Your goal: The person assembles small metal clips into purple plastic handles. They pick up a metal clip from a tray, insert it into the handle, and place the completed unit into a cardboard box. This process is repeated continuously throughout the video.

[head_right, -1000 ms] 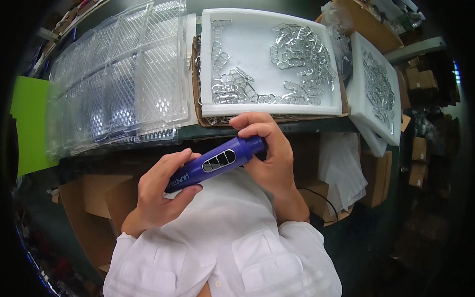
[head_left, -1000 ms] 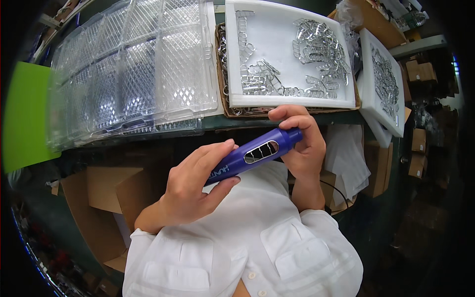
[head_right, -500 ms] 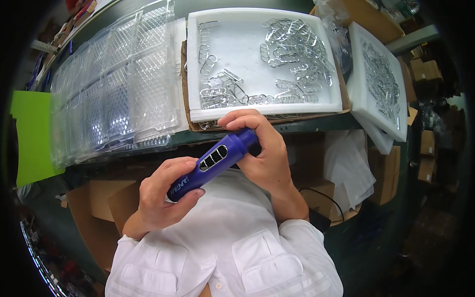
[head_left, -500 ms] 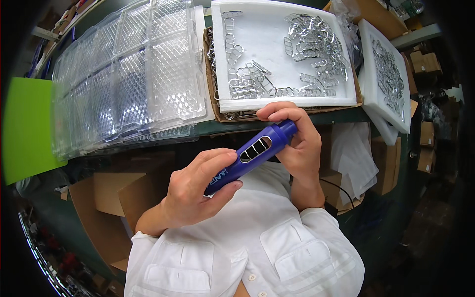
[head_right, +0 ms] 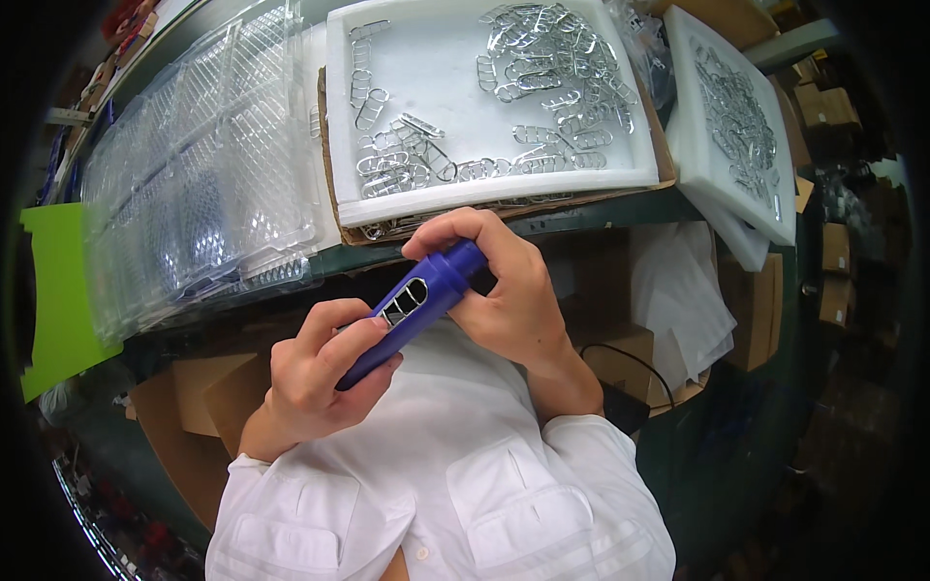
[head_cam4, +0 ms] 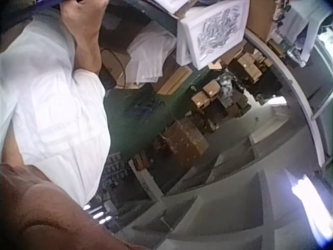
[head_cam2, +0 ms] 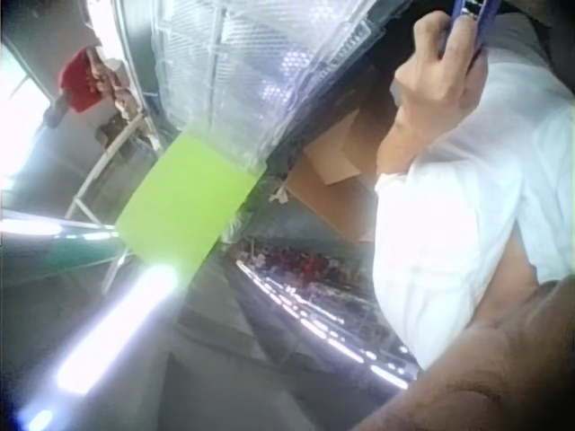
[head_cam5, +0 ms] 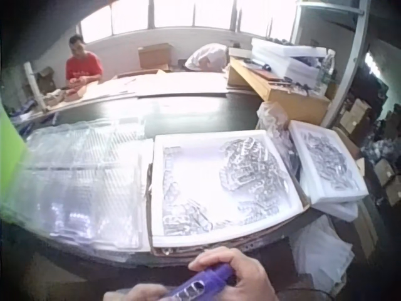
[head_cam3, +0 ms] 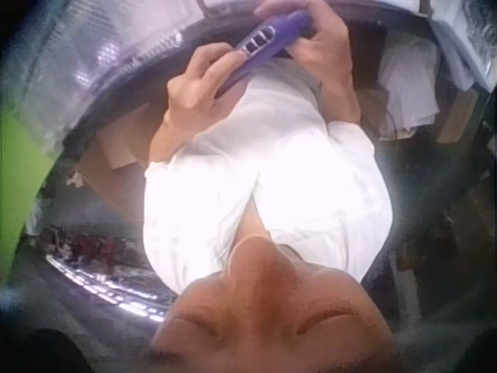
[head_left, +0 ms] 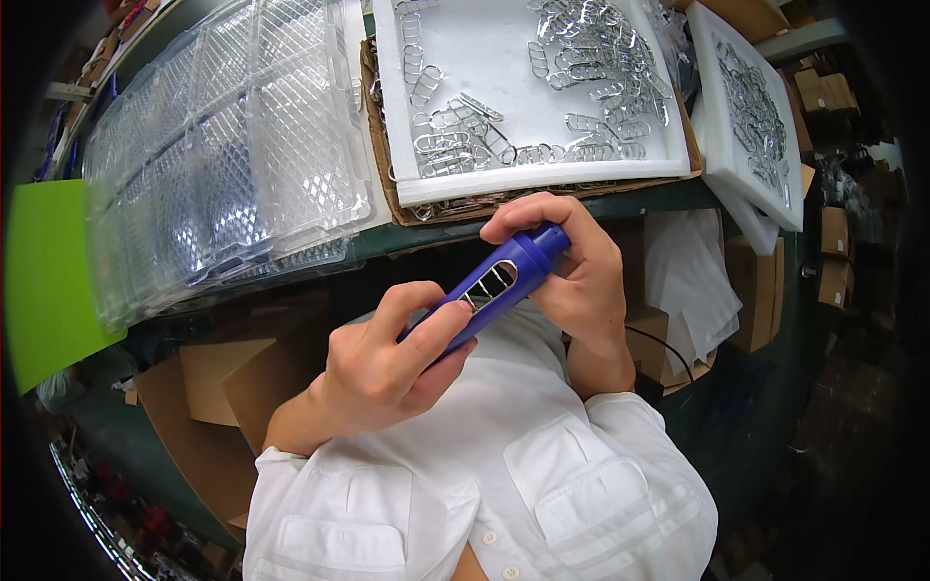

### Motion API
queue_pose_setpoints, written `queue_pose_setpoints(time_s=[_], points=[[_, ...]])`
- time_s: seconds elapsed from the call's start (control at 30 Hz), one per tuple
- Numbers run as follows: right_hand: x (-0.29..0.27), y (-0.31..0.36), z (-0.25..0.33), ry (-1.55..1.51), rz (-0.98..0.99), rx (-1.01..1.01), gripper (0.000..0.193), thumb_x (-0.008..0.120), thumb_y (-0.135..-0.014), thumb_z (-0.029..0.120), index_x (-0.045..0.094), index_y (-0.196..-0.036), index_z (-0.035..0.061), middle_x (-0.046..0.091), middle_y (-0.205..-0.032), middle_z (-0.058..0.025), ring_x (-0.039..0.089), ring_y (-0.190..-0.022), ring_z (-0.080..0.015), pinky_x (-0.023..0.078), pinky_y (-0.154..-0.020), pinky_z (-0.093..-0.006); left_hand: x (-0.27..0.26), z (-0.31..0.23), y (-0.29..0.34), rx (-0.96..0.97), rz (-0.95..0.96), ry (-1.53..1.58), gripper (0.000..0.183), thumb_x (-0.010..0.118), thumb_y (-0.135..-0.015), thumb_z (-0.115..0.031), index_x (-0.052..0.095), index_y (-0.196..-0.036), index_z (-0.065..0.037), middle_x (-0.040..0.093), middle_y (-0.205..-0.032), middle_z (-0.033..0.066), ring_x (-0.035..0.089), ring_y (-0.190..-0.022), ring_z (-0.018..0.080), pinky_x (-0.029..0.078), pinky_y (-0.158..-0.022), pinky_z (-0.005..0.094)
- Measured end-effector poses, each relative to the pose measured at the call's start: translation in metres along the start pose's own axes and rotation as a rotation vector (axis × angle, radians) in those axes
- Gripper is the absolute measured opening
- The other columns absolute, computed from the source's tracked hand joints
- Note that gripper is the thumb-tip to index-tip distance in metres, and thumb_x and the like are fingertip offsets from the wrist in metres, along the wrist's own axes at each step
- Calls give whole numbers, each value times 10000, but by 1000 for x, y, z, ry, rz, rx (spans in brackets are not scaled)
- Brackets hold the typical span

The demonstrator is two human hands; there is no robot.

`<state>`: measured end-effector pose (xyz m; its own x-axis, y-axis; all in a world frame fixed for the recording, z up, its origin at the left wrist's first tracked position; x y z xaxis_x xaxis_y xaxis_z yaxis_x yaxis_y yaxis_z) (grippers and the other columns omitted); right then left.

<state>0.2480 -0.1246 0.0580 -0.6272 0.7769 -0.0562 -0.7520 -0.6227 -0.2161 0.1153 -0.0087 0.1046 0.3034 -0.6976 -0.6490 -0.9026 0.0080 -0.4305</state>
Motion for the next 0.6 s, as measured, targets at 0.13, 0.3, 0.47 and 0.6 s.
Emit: queue_pose_setpoints(time_s=[0.13, 0.3, 0.47, 0.6], points=[[-2, 3, 1, -32, -23, -16, 371, 723, -800, -124, 648, -1133, 21, 753, -1078, -108, 736, -1007, -193, 572, -901, -303, 2, 1, 2, 30, 6, 55, 596, 939, -693, -115, 654, -1205, -11, 683, -1054, 172, 709, -684, 215, 535, -500, 279], [-4, -1, 4, -53, -20, -41, 382, 719, -794, -148, 644, -1133, 12, 746, -1090, -123, 734, -1020, -207, 576, -914, -318, 0, 7, 6, 5, -68, 166, 781, 950, -738, -139, 483, -1337, 46, 700, -1064, 230, 749, -812, 304, 592, -564, 312], [-3, -3, 2, -81, -12, -31, 402, 707, -779, -170, 640, -1133, 8, 742, -1097, -129, 732, -1019, -214, 576, -923, -321, 2, 11, 11, -71, 8, 198, 912, 943, -740, -44, 379, -1456, -8, 685, -1159, 272, 771, -848, 272, 637, -673, 319], [-3, -3, -2, -88, -9, -46, 431, 674, -783, -181, 639, -1170, 5, 742, -1112, -134, 729, -1015, -211, 577, -935, -327, -3, 8, 6, -47, -1, 147, 904, 956, -730, -67, 405, -1444, -6, 690, -1141, 270, 762, -901, 304, 637, -697, 337]])
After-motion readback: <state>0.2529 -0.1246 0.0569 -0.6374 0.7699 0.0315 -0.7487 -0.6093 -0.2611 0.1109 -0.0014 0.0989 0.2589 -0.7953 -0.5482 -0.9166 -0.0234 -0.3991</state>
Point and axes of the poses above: each hand's wrist, its own y-axis away from the middle knuckle, its own x-axis out of the palm, z = x × y, the point moved 10 cm from there along -y, towards the middle knuckle
